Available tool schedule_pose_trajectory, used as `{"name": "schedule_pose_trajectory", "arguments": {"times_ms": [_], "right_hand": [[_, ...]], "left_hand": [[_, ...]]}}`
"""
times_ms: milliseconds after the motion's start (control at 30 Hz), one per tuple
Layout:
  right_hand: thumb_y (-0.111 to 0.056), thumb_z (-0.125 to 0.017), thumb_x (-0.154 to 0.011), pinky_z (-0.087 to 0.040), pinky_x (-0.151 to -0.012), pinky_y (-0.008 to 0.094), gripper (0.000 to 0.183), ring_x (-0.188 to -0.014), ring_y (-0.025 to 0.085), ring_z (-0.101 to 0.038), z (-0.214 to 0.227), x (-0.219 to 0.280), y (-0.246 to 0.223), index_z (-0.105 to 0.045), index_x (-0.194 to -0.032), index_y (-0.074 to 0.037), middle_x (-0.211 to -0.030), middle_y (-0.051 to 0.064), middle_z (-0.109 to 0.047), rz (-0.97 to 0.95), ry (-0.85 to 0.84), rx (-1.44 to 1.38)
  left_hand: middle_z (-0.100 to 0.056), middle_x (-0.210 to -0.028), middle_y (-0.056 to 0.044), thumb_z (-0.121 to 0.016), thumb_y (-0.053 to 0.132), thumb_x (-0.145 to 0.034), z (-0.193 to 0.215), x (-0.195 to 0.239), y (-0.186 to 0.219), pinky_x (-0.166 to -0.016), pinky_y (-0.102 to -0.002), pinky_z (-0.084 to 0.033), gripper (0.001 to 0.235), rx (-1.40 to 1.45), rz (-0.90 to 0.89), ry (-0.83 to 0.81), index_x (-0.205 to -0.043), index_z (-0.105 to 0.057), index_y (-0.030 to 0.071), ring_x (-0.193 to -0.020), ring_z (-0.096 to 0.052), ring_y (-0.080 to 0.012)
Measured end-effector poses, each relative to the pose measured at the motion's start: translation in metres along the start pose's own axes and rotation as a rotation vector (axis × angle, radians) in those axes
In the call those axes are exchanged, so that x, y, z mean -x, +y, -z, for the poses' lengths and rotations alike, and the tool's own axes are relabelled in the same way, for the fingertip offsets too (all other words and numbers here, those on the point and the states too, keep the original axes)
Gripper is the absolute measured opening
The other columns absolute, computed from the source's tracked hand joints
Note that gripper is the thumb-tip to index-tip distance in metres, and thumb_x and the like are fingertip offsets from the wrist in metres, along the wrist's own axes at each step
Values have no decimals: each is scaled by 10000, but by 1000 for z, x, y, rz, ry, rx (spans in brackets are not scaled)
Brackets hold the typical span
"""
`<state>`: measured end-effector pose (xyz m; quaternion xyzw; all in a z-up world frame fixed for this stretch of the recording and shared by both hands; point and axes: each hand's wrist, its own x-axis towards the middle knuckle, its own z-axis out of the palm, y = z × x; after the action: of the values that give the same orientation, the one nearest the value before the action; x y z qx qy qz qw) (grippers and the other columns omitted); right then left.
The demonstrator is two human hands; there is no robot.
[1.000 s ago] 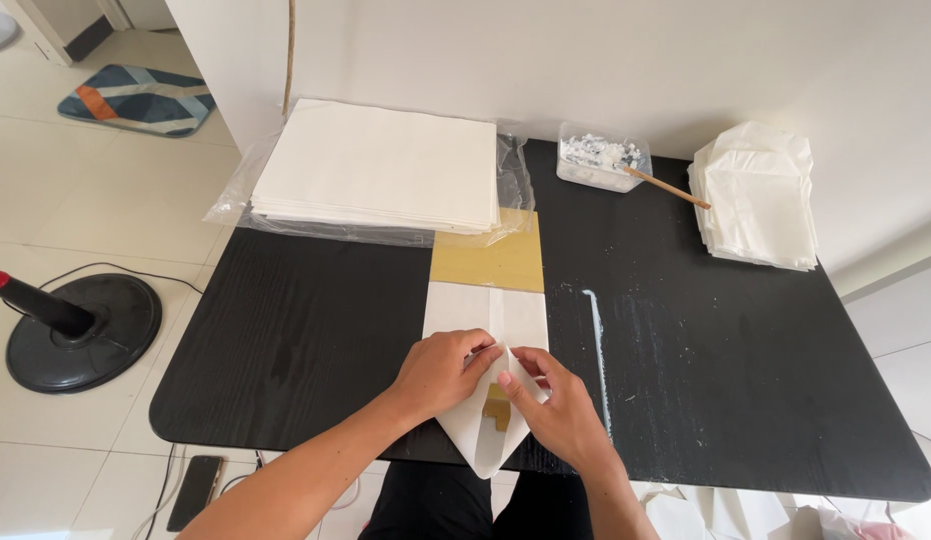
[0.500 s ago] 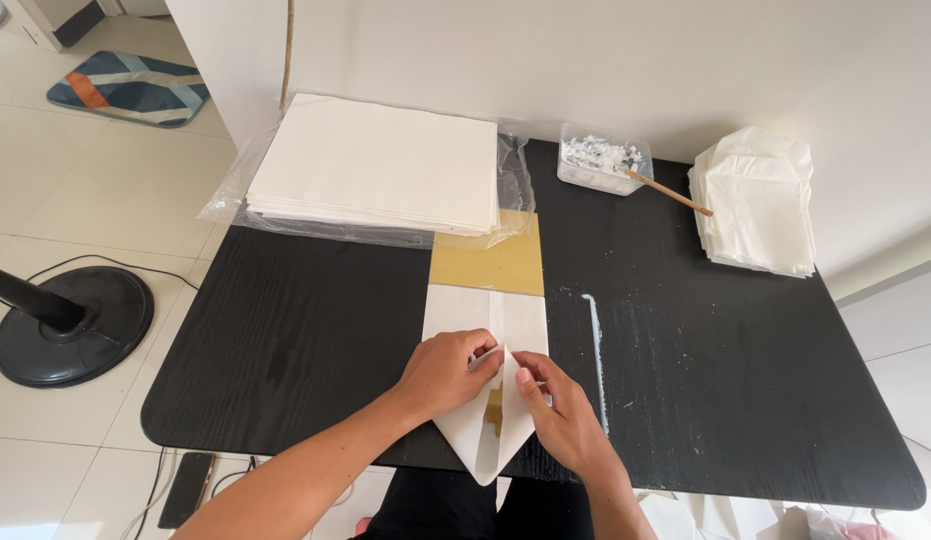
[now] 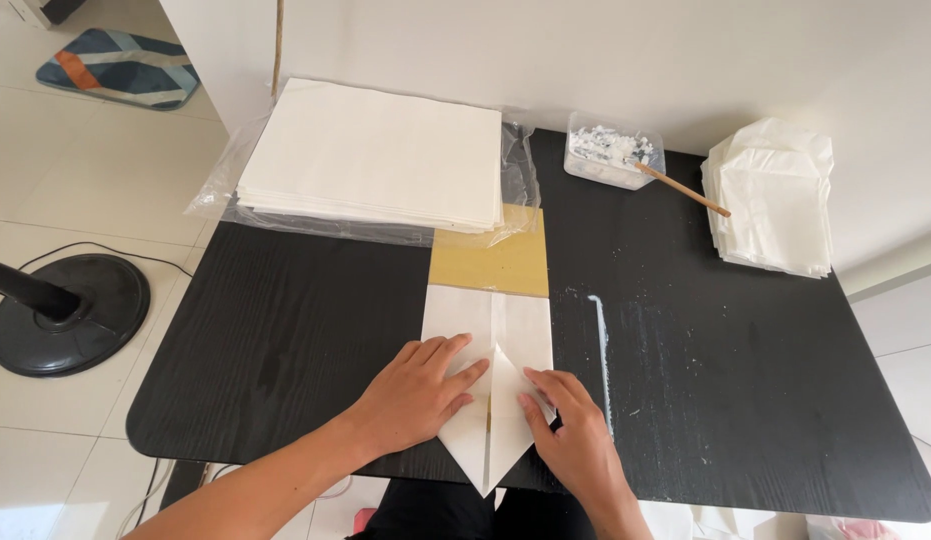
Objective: Manually assembling paper bags by folding paper sheets around a template and applying glue with a brush.
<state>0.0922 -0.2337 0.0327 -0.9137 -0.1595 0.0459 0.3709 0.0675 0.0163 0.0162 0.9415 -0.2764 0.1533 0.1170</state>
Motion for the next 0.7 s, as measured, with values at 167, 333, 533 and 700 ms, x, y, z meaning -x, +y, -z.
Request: {"name": "schedule_pose_trajectory", "arguments": {"times_ms": [167,333,533,700], "right_hand": [[-251,-633,-970,-563,-914,336,386,-1136,162,-653,0,-1,16,-682,-1346,-182,-1199,6,-667,192,-8,107],[-229,-630,-973,-557,-911,368,402,-1110,193,-631,0,-3,16,-659,-1369,-163,-1183,26,-652,264,-8,156],[-344,-656,-924,-556,-986,272,449,-1050,113,-688,10,-10,-20,-674,-1361,-244,-1169,-7,-705,-237,-149,-96],[-372,-663,-921,-507,-784,250,345,-838,82,-610,16,-22,-26,-793,-1189,-197,-948,-69,-749,-255,-157,-189]], "left_hand": [[-383,-1551,-292,-477,370,-1044,-3,-3,-8,-1014,-513,-385,495,9,-16,-104,-1472,-543,131,-1344,-438,-401],[-290,-1602,-322,-413,381,-1048,-5,-6,-11,-1072,-550,-308,525,44,-10,-217,-1508,-484,137,-1410,-369,-424],[-654,-1396,-55,-554,248,-996,25,-28,3,-1113,-414,-375,406,717,360,-229,-1373,-584,101,-1308,-578,-229],[-780,-1000,6,-612,301,-984,26,-46,2,-788,-305,-546,292,827,571,-157,-1238,-678,172,-833,-704,-150]]}}
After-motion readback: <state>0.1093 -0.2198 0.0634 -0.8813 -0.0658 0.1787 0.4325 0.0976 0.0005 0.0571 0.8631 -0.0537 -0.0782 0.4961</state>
